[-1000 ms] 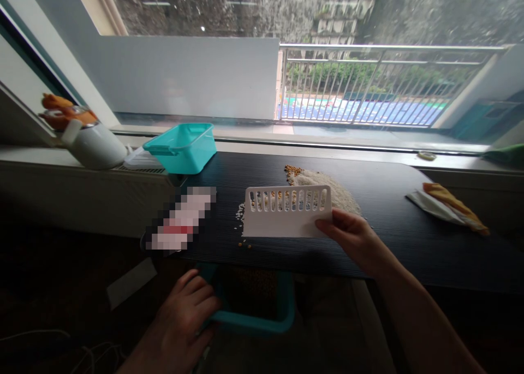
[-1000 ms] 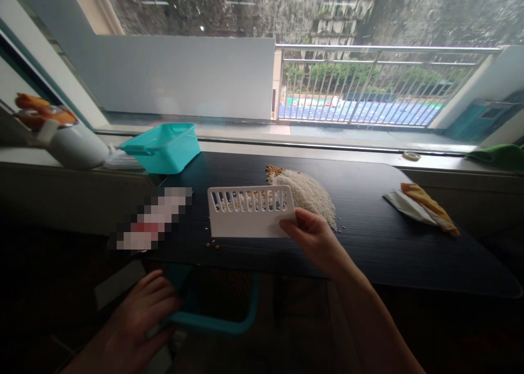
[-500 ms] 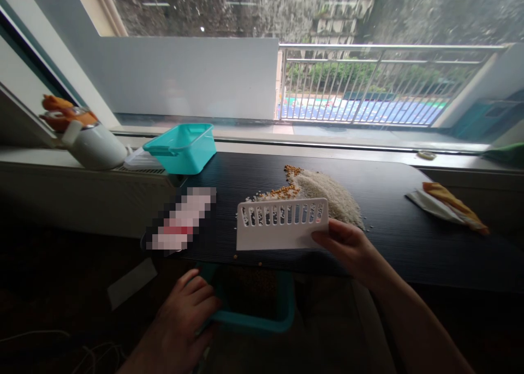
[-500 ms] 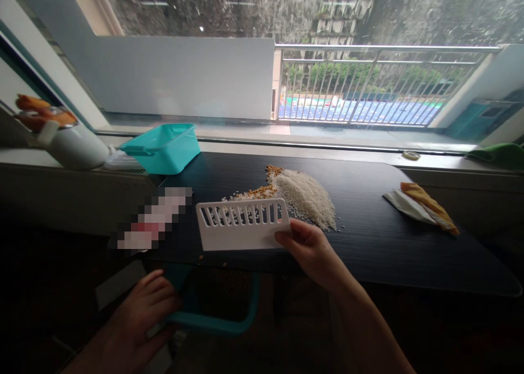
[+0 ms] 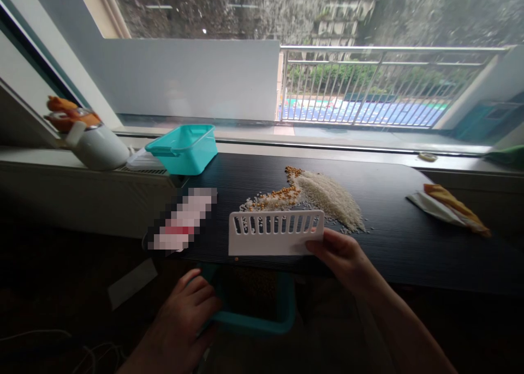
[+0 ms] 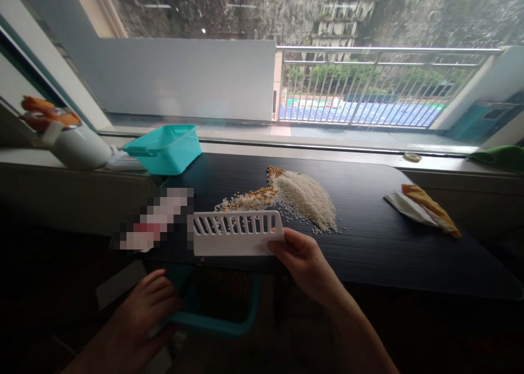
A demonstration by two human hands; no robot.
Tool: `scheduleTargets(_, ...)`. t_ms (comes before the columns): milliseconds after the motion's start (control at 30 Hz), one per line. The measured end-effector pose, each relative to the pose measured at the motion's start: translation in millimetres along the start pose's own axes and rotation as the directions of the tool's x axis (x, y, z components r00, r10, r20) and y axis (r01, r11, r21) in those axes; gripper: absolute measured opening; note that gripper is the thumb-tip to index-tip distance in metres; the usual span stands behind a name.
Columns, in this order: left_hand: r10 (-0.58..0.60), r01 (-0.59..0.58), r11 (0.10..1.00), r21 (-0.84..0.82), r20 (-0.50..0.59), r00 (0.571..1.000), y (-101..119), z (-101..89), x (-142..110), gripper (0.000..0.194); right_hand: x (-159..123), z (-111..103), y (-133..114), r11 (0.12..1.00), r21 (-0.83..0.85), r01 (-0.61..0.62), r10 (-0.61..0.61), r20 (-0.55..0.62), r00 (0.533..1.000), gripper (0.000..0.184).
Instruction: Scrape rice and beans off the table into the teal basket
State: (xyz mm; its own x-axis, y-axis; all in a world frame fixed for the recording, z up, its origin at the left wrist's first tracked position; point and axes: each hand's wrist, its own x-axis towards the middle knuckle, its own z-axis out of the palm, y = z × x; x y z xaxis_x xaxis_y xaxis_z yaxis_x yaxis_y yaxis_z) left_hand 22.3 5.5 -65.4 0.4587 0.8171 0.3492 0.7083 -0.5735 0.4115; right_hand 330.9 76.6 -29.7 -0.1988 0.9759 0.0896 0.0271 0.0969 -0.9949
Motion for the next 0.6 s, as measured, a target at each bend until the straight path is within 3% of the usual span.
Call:
scheduleTargets(133, 0.026, -0.027, 0.999, 0.034, 0.029, 0.999, 0, -0.1, 0, 0.017, -7, -4, -5, 0.999, -0.036, -0.029, 0.029, 0.019, 0.999, 0.027)
scheduleTargets(233, 0.034, -0.035, 0.998, 0.045, 0.017, 0.999, 4, -1.2, 3, 0.022, -4, -12, -9, 1.0, -0.023, -0.012, 0.009, -0.14, 0.99, 0.029)
scheduleTargets(367, 0.018, -0.017, 0.998, 0.065, -0.024, 1.0, 7, 0.9, 0, 0.033, 20, -18, -8, 0.995, -0.091, 0.037, -0.065, -0.33, 0.942, 0.034)
scheduleTargets(600, -0.005, 0.006, 0.999, 0.035, -0.023, 1.0, 6, 12.0, -8, 0.041, 57, -12, -9, 0.981, -0.166, 0.101, -0.139, -0.235, 0.962, 0.034)
